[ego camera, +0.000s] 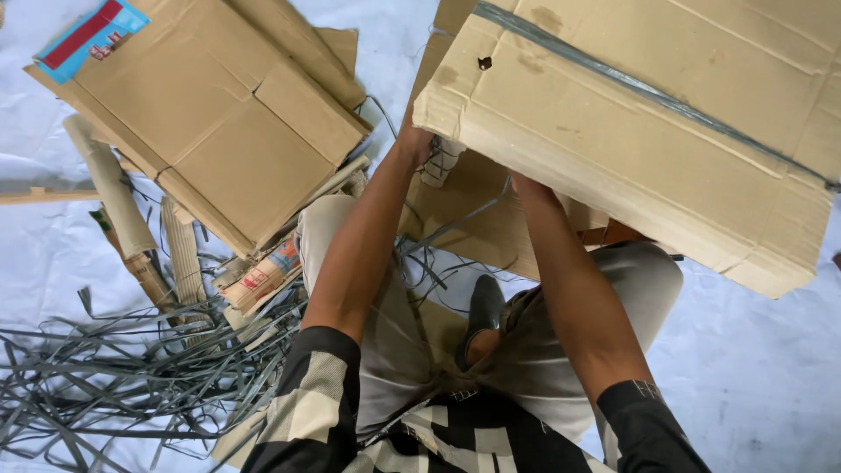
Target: Packing a wooden furniture frame using cardboard sheets and plastic strapping.
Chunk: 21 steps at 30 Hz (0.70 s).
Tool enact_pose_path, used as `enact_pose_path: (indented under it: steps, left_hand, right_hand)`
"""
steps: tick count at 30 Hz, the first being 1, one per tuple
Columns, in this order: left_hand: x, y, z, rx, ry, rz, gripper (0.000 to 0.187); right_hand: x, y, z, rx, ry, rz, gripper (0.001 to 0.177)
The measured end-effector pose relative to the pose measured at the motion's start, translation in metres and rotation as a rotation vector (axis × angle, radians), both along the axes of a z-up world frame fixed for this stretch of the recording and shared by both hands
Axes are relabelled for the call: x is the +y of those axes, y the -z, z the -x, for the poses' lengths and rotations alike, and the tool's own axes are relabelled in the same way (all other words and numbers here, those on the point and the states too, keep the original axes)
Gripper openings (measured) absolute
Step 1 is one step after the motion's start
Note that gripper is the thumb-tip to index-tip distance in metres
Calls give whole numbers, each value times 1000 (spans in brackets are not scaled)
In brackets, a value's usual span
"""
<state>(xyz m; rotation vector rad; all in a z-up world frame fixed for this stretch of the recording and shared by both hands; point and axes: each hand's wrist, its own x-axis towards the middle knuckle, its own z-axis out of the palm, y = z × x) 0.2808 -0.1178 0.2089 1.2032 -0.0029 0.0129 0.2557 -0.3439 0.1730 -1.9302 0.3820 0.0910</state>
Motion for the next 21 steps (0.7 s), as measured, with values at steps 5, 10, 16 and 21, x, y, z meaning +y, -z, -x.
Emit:
enact_pose_path:
  steps: [5,10,16,21]
  left_hand:
    - [-8,3,-8,59,-31,200,28]
    - [-10,3,-2,128,-72,391,28]
    - [-6,-14,15,219,-258,516,36]
    - [-14,-20,39,145,-432,647,27]
  right_hand:
    - [3,0,3,-11,34,-32,37]
    - [17,0,17,-16,62,-71,37]
    - [13,-5,78,-45,119,-127,38]
    - [0,-71,134,-130,66,-201,25]
